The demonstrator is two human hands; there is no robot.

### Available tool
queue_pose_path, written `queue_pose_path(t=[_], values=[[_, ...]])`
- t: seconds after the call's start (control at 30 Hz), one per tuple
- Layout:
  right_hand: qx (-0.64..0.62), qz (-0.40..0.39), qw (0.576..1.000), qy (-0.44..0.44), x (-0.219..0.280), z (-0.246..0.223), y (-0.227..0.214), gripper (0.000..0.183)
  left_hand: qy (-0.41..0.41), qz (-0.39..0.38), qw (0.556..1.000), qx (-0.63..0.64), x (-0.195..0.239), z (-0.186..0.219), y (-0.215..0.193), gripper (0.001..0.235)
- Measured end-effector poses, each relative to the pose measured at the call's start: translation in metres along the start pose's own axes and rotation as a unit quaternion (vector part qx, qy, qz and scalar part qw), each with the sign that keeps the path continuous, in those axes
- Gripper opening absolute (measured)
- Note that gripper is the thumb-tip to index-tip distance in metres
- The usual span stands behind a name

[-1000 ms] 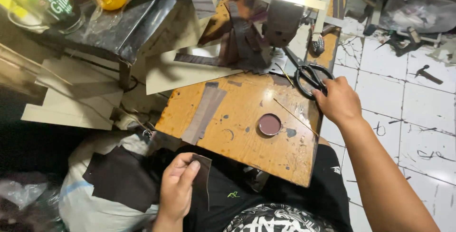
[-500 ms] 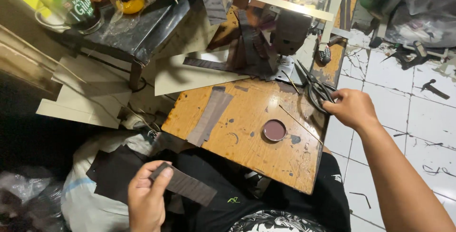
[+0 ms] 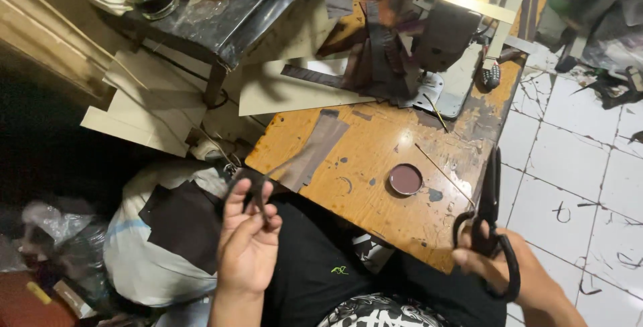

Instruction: Applying edge finish to leather strips and trimming them with scissors at a workbench

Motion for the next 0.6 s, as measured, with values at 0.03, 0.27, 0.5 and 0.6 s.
queue_pose_path(t=[0.03, 0.27, 0.5, 0.6], values=[[-0.05, -0.074, 0.994, -0.07, 0.002, -0.026, 0.012, 0.032, -0.019, -0.005, 1.0, 0.011, 0.0, -0.011, -0.001, 0.044], [-0.444, -0.293, 0.844, -0.061, 0.013, -0.028, 0.087, 0.056, 0.135, -0.073, 0.917, -0.369, 0.016, -0.046, 0.048, 0.039], [-0.418, -0.433, 0.798, 0.034, 0.01, -0.017, 0.127, 0.068, -0.005, -0.187, 0.872, -0.453, 0.029, -0.047, 0.063, 0.039], [-0.374, -0.47, 0.797, 0.061, 0.008, -0.025, 0.128, 0.072, -0.056, -0.184, 0.892, -0.41, 0.028, -0.045, 0.057, 0.016]])
Point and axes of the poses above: each hand's wrist, its own x-axis away from the middle knuckle, its own y-axis out of the palm, z = x × y, the point moved 1 cm from there along -x, towards the middle knuckle, and after that the axes turned 12 degrees about x, right-handed, at the moved point
